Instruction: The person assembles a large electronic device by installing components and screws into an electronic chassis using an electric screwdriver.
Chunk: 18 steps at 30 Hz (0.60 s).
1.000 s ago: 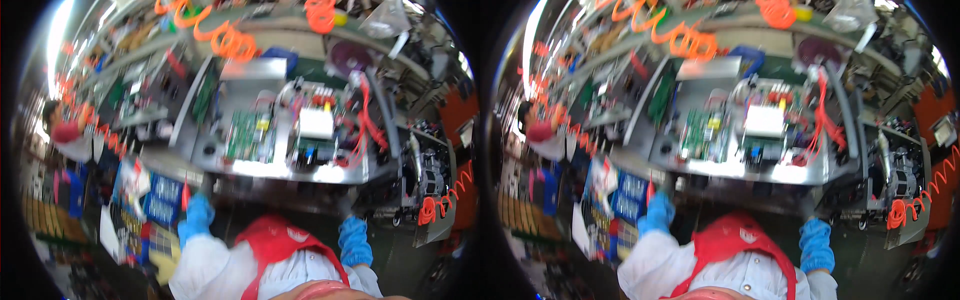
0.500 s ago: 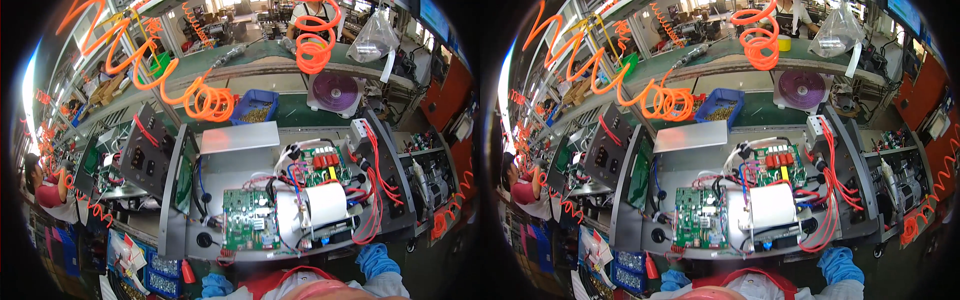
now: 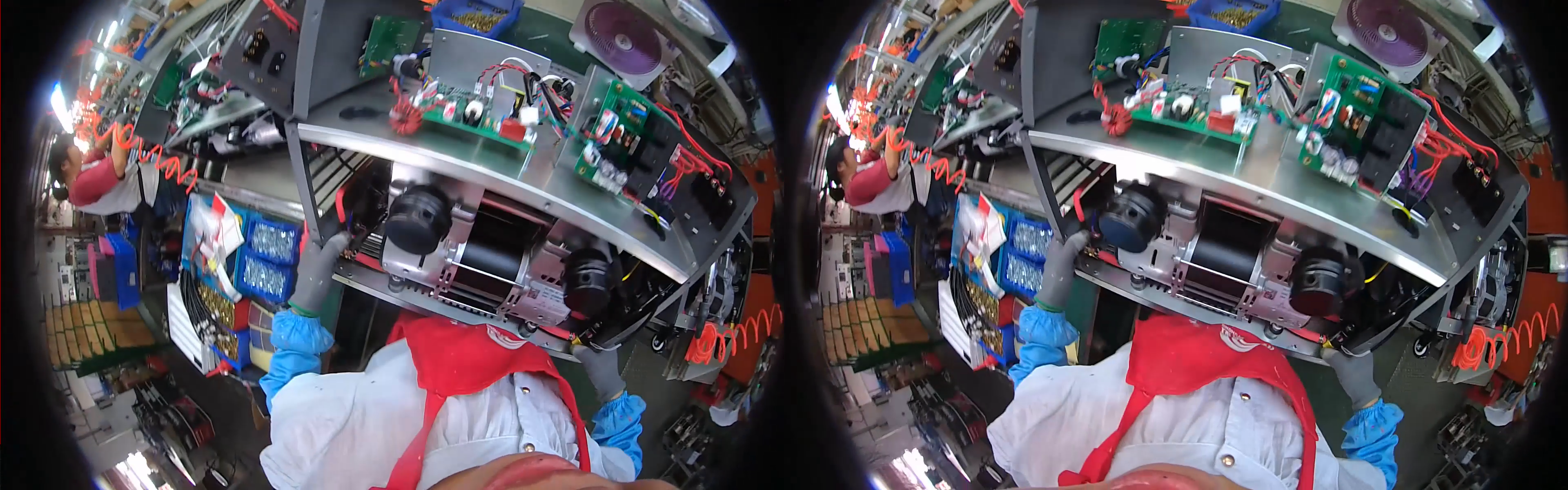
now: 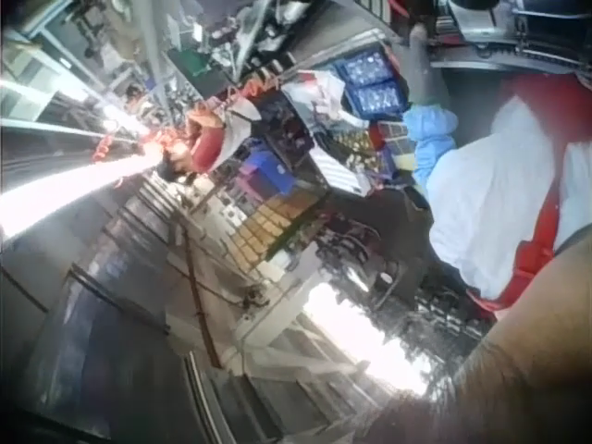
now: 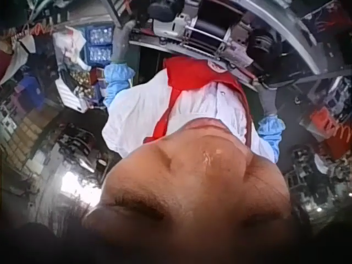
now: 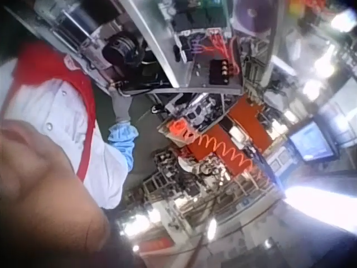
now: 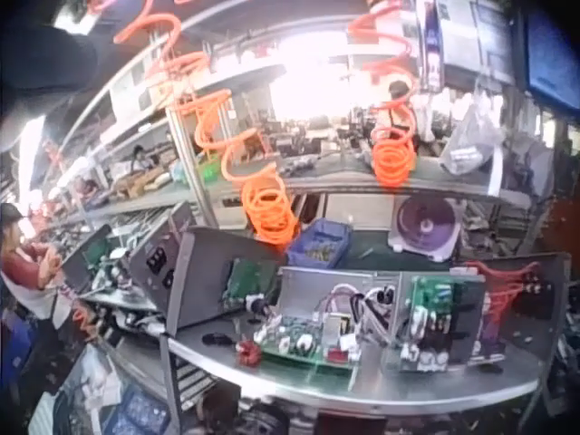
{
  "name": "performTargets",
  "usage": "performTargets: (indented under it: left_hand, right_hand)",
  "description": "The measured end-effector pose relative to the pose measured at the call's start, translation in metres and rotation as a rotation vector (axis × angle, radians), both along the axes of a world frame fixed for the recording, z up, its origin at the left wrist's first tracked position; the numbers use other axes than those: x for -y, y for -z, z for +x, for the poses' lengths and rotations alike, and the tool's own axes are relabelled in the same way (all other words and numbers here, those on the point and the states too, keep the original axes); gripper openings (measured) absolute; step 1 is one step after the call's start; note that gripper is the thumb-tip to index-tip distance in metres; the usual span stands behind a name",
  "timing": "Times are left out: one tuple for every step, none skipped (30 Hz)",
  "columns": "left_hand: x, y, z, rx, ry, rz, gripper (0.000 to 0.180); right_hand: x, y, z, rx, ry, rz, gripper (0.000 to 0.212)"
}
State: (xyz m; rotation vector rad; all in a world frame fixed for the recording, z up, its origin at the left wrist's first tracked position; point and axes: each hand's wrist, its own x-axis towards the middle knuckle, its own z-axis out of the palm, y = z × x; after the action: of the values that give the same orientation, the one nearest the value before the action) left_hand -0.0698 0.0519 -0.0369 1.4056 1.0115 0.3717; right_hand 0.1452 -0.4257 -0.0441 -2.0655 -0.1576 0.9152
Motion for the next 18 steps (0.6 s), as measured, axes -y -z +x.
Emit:
performTargets:
  left_hand:
    - [0.001,0.005,-0.008,-0.097,0.034,0.110,0.040]
    - [0.005,0.007,-0.013,-0.192,0.071,0.222,0.044]
    - [0.011,0.005,-0.015,-0.201,0.069,0.215,0.044]
    - [0.015,-0.004,-0.017,-0.285,0.079,0.283,0.046]
    - [0.019,-0.009,-0.018,-0.365,0.091,0.354,0.049]
    - [0.020,-0.009,-0.017,-0.370,0.099,0.354,0.049]
    - [0.020,-0.010,-0.014,-0.402,0.068,0.463,0.050]
    - [0.018,-0.011,-0.010,-0.429,0.039,0.574,0.051]
    - [0.011,-0.009,-0.010,-0.439,0.120,0.788,0.048]
    - [0.010,-0.004,-0.004,-0.425,0.139,0.787,0.048]
    - [0.012,-0.004,0.003,-0.166,0.086,0.559,0.046]
    - [0.013,-0.005,0.011,0.086,0.038,0.320,0.044]
    - [0.013,-0.008,0.017,0.106,0.038,0.317,0.038]
    - [0.008,-0.009,0.021,0.115,0.068,0.316,0.038]
    - [-0.001,-0.010,0.021,0.074,0.090,0.311,0.037]
    - [-0.005,-0.010,0.025,0.037,0.112,0.306,0.036]
    - [-0.002,-0.022,0.037,0.088,0.122,0.282,0.033]
    - [-0.003,-0.023,0.040,0.103,0.137,0.285,0.033]
  right_hand:
    - [0.003,-0.009,-0.004,0.006,-0.020,0.015,0.025]
    - [0.008,-0.013,-0.008,-0.006,-0.024,0.007,0.025]
    - [0.015,-0.016,-0.011,0.027,0.040,0.048,0.024]
    - [0.018,-0.017,-0.019,0.058,0.111,0.091,0.024]
    - [0.017,-0.023,-0.022,0.017,0.131,0.065,0.026]
    - [0.019,-0.024,-0.023,0.011,0.138,0.064,0.026]
    - [0.022,-0.025,-0.021,0.025,0.096,0.011,0.028]
    - [0.025,-0.024,-0.019,0.042,0.056,-0.040,0.030]
    - [0.028,-0.018,-0.018,0.115,0.040,-0.047,0.037]
    - [0.029,-0.011,-0.018,0.120,0.062,-0.055,0.037]
    - [0.031,-0.004,-0.017,0.194,0.120,-0.009,0.040]
    - [0.030,-0.001,-0.013,0.269,0.180,0.035,0.042]
    - [0.022,-0.002,-0.010,0.305,0.227,0.099,0.042]
    - [0.013,-0.005,-0.008,0.343,0.278,0.161,0.042]
    - [0.007,-0.014,-0.003,0.314,0.289,0.133,0.042]
    - [0.003,-0.022,0.004,0.289,0.300,0.103,0.041]
    - [0.003,-0.022,0.015,0.315,0.287,0.085,0.039]
    - [0.003,-0.022,0.025,0.341,0.272,0.067,0.038]
